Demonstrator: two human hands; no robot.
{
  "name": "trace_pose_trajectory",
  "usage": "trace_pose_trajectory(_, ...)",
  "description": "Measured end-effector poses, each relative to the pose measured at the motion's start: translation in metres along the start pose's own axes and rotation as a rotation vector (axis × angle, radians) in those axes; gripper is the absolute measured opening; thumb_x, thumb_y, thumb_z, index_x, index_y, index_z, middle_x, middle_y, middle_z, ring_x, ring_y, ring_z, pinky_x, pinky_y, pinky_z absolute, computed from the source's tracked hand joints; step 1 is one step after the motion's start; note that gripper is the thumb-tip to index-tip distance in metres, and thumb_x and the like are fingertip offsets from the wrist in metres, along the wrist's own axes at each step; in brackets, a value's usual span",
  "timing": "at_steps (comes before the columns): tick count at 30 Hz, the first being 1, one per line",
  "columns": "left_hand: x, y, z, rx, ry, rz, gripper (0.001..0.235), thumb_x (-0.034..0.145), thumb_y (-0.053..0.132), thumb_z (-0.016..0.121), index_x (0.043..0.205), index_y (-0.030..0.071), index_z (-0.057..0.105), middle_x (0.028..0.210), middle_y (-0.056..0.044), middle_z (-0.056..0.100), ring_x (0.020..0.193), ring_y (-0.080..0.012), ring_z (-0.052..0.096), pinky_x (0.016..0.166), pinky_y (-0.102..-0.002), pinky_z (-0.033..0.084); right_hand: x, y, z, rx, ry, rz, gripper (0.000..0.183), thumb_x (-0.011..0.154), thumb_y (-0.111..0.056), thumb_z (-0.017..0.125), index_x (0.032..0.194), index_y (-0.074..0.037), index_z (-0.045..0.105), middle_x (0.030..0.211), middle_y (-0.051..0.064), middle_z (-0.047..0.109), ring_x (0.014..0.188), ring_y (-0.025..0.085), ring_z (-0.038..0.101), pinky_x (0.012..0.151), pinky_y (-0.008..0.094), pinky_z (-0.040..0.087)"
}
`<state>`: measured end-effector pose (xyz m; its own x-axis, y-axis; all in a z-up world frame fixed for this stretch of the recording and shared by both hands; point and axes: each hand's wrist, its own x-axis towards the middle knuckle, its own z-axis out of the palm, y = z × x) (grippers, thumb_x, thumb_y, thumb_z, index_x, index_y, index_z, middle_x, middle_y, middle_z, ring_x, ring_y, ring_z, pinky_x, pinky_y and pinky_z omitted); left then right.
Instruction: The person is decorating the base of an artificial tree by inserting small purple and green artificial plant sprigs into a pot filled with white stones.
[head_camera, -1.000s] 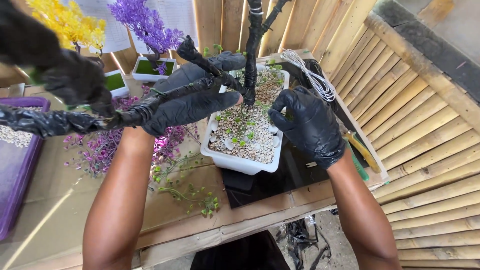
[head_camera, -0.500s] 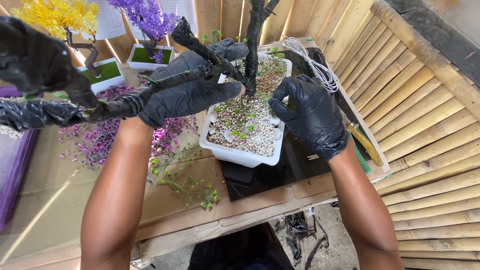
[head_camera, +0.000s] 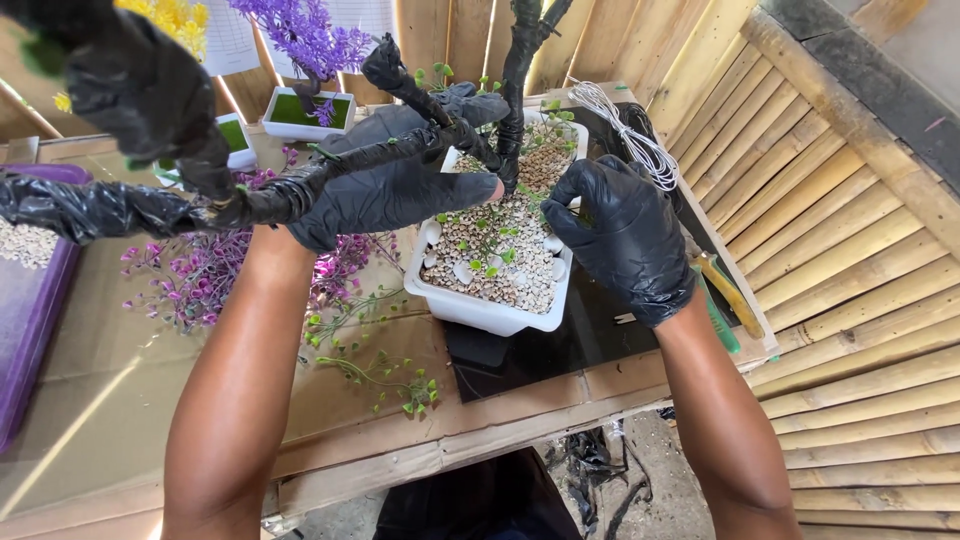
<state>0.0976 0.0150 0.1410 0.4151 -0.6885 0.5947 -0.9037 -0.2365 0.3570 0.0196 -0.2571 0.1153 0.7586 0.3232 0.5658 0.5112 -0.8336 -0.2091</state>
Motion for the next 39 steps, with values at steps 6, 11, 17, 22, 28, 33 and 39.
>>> trace_pose_trajectory(6, 0.004, -0.001, 0.001, -0.020, -0.021, 0.041, 0.056, 0.105, 0.036, 0.066, 0.150, 0.007, 0.049, 0.150, -0.020, 0.057, 0.139, -0.0403, 0.054, 0.115, -0.055, 0.042, 0.001, -0.003, 0.011, -0.019, 0.031, -0.015, 0.023, 0.094, -0.013, 0.078, 0.087, -0.016, 0.057, 0.082, -0.001, 0.062, 0.077, 0.025, 0.058, 0.075, 0.043, 0.044)
trace_pose_trajectory(11, 0.003, -0.004, 0.003, 0.028, 0.002, 0.055, 0.050, 0.106, 0.034, 0.063, 0.147, 0.007, 0.053, 0.149, -0.020, 0.059, 0.138, -0.0406, 0.056, 0.115, -0.054, 0.042, 0.007, -0.012, 0.019, -0.045, 0.105, -0.039, 0.022, 0.092, -0.005, 0.075, 0.097, -0.014, 0.055, 0.088, 0.003, 0.064, 0.077, 0.027, 0.060, 0.066, 0.043, 0.045)
trace_pose_trajectory(17, 0.002, 0.005, -0.003, -0.176, 0.034, -0.001, 0.037, 0.107, 0.032, 0.060, 0.139, 0.013, 0.062, 0.140, -0.012, 0.066, 0.132, -0.0342, 0.063, 0.109, -0.049, 0.050, 0.021, -0.020, 0.019, -0.136, 0.154, -0.165, 0.024, 0.087, -0.002, 0.073, 0.100, -0.016, 0.058, 0.078, 0.002, 0.061, 0.073, 0.032, 0.060, 0.078, 0.044, 0.043)
trace_pose_trajectory(22, 0.003, -0.009, 0.004, -0.210, 0.015, -0.026, 0.036, 0.108, 0.034, 0.056, 0.137, 0.014, 0.063, 0.142, -0.011, 0.065, 0.134, -0.0321, 0.061, 0.113, -0.047, 0.048, 0.024, -0.014, 0.027, -0.124, 0.105, -0.206, 0.022, 0.090, 0.001, 0.066, 0.103, -0.014, 0.056, 0.086, 0.002, 0.063, 0.087, 0.034, 0.061, 0.086, 0.048, 0.041)
trace_pose_trajectory(28, -0.001, -0.007, 0.007, -0.307, 0.050, 0.038, 0.032, 0.110, 0.029, 0.056, 0.135, 0.011, 0.063, 0.139, -0.012, 0.065, 0.132, -0.0318, 0.062, 0.113, -0.047, 0.051, 0.026, -0.016, 0.029, -0.036, 0.077, -0.150, 0.023, 0.088, 0.002, 0.068, 0.099, -0.013, 0.056, 0.081, 0.002, 0.062, 0.083, 0.032, 0.061, 0.090, 0.048, 0.044)
trace_pose_trajectory(33, 0.000, -0.002, 0.004, -0.307, 0.066, 0.031, 0.029, 0.108, 0.023, 0.060, 0.133, 0.008, 0.064, 0.136, -0.013, 0.066, 0.128, -0.0323, 0.065, 0.109, -0.047, 0.056, 0.021, -0.014, 0.023, -0.100, 0.105, -0.138, 0.024, 0.087, 0.000, 0.071, 0.101, -0.014, 0.056, 0.079, 0.001, 0.061, 0.077, 0.032, 0.061, 0.088, 0.050, 0.045)
trace_pose_trajectory(39, 0.000, -0.010, 0.008, -0.206, 0.043, 0.037, 0.032, 0.109, 0.027, 0.058, 0.136, 0.011, 0.064, 0.141, -0.013, 0.064, 0.137, -0.0346, 0.059, 0.116, -0.051, 0.046, 0.012, -0.012, 0.024, -0.474, 0.118, -0.125, 0.028, 0.094, -0.029, 0.079, 0.107, -0.015, 0.060, 0.098, 0.006, 0.064, 0.112, 0.047, 0.064, 0.086, 0.059, 0.046)
